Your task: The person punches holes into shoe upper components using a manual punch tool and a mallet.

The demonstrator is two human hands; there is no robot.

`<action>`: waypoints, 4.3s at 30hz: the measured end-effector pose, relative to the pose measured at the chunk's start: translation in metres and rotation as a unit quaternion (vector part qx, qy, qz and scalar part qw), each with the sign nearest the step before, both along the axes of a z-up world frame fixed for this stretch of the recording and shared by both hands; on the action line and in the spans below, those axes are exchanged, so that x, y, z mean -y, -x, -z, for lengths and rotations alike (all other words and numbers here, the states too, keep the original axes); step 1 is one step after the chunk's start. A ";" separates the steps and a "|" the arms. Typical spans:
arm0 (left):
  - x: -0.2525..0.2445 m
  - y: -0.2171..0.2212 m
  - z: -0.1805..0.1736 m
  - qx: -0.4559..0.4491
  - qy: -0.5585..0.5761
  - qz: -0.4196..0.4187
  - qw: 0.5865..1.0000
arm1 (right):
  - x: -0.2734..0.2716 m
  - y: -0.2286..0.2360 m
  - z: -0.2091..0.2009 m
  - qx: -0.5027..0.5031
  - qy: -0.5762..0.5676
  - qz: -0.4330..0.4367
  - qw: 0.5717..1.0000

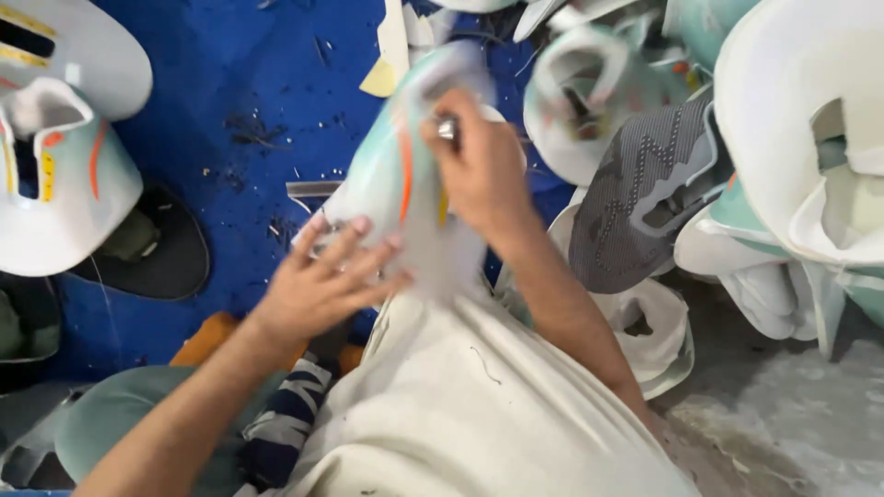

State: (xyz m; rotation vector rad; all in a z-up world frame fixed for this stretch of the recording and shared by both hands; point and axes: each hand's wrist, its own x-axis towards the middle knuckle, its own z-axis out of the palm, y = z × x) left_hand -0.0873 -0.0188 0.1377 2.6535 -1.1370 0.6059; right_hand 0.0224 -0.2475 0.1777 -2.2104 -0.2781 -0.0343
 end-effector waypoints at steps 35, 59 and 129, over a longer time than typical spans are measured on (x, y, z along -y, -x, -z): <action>0.008 0.031 0.119 -0.244 -0.057 -0.069 0.966 | 0.038 0.111 0.189 -0.019 0.264 -0.157 0.951; -0.033 -0.042 0.209 -0.397 0.262 -0.326 0.817 | 0.112 0.023 0.249 -0.190 -0.050 0.140 0.970; 0.016 0.061 0.031 -0.416 0.371 -0.362 0.747 | 0.008 -0.017 0.253 -0.226 -0.545 0.009 0.807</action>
